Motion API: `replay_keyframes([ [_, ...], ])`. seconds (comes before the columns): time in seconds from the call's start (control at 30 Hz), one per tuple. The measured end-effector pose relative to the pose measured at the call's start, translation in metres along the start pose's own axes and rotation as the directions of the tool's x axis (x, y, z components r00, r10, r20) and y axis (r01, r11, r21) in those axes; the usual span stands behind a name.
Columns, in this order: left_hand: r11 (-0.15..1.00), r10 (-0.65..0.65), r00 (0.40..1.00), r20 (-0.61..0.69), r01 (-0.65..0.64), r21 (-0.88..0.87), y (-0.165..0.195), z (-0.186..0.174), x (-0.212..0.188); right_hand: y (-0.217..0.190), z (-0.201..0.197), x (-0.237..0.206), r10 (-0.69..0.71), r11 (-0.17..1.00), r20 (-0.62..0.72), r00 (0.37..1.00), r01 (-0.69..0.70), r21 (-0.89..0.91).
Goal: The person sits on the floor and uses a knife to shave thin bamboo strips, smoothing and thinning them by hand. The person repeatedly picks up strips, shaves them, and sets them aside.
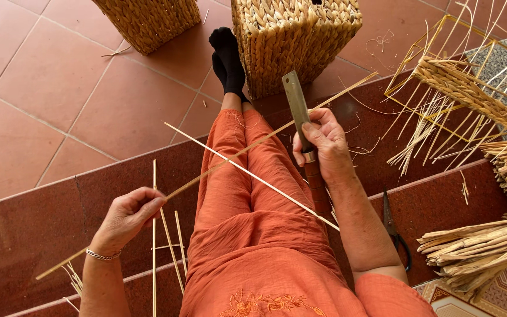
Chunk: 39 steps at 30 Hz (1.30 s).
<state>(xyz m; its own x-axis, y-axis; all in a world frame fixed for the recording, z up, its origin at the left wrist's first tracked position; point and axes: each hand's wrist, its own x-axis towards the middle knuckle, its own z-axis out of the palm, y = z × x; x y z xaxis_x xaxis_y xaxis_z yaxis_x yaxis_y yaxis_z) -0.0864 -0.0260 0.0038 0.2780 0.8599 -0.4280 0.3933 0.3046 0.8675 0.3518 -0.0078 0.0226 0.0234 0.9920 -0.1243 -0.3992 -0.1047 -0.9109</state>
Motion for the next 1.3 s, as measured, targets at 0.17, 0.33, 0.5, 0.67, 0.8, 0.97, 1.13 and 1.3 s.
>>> replay_keyframes([
  [0.17, 0.959, 0.211, 0.976, 0.046, -0.216, 0.183, 0.042, 0.057, 0.025, 0.026, 0.046, -0.016, 0.107, 0.994, 0.130, 0.986, -0.111, 0.023],
  [0.33, 0.883, 0.456, 0.890, -0.016, -0.450, 0.138, 0.071, 0.105, 0.046, 0.045, 0.074, -0.028, 0.190, 0.971, 0.311, 0.931, -0.224, 0.080],
  [0.5, 0.914, 0.392, 0.919, -0.051, -0.382, 0.136, 0.067, 0.095, 0.046, 0.031, 0.052, -0.021, 0.207, 0.973, 0.189, 0.960, -0.222, 0.067],
  [0.67, 0.900, 0.432, 0.900, -0.052, -0.427, 0.086, 0.051, 0.085, 0.041, 0.015, 0.023, -0.009, 0.151, 0.987, 0.097, 0.984, -0.156, 0.048],
  [0.8, 0.924, 0.366, 0.920, -0.140, -0.342, 0.172, 0.048, 0.075, 0.035, -0.001, -0.002, -0.003, 0.018, 0.998, -0.132, 0.991, -0.010, 0.058],
  [0.97, 0.874, 0.461, 0.866, -0.195, -0.406, 0.266, 0.056, 0.078, 0.033, -0.001, -0.001, -0.011, -0.061, 0.987, 0.032, 0.998, 0.055, 0.150],
  [1.13, 0.853, 0.499, 0.843, -0.201, -0.437, 0.285, 0.069, 0.085, 0.036, 0.010, 0.024, -0.024, 0.094, 0.995, 0.130, 0.987, -0.096, 0.010],
  [1.3, 0.865, 0.473, 0.858, -0.201, -0.409, 0.291, 0.077, 0.090, 0.033, 0.025, 0.044, -0.028, 0.156, 0.977, 0.233, 0.960, -0.185, 0.110],
])
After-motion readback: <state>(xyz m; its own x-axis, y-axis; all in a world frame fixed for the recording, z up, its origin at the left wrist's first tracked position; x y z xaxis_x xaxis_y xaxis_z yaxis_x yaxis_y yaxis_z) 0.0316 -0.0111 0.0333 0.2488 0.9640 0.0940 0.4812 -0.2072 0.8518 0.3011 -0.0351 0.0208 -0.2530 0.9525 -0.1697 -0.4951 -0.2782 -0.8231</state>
